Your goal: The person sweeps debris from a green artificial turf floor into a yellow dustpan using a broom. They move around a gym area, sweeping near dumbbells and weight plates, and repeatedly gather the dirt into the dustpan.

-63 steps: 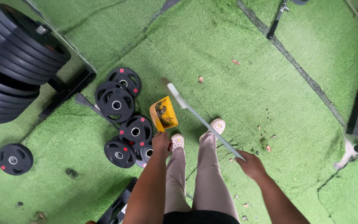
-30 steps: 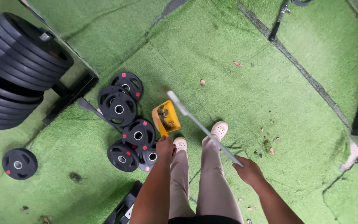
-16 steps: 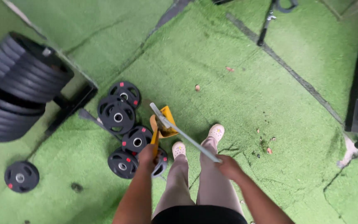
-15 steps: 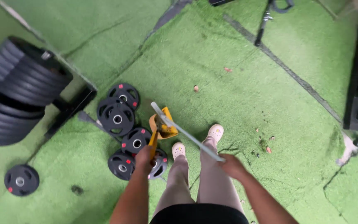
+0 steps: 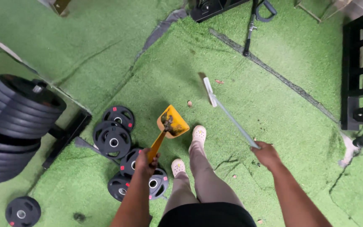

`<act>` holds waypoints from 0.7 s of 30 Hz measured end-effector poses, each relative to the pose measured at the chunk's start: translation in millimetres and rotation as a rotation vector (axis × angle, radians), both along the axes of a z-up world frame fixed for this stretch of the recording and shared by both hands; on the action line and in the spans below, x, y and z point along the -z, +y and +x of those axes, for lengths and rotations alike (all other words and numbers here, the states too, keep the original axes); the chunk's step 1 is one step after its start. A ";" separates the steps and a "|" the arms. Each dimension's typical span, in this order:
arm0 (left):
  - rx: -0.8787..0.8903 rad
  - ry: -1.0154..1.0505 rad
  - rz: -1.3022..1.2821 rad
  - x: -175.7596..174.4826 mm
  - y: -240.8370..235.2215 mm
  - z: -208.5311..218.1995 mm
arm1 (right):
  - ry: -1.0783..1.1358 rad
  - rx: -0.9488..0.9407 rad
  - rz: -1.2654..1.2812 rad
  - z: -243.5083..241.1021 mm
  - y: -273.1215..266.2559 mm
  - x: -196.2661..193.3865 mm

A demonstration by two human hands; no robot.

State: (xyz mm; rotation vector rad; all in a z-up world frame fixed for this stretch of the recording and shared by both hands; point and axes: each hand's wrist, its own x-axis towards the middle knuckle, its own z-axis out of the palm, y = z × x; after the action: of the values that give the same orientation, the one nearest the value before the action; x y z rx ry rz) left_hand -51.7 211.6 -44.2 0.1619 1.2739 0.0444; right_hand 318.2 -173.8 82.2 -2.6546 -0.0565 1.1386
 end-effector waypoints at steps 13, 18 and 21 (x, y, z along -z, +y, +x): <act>0.065 0.239 0.115 -1.7 3.5 204.5 | 0.076 0.044 -0.050 66.1 60.0 90.1; 0.006 0.300 0.185 -8.3 -6.3 250.4 | 0.129 -0.198 -0.033 25.2 125.5 80.9; -0.009 0.306 0.177 -7.9 -6.8 258.4 | 0.233 -0.300 0.012 37.2 102.3 66.4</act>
State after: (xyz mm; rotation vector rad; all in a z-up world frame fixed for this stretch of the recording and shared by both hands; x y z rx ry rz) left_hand 206.8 204.8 -36.2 0.3246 1.5763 0.1452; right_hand 355.3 -71.5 15.8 -2.5412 -0.4290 1.5258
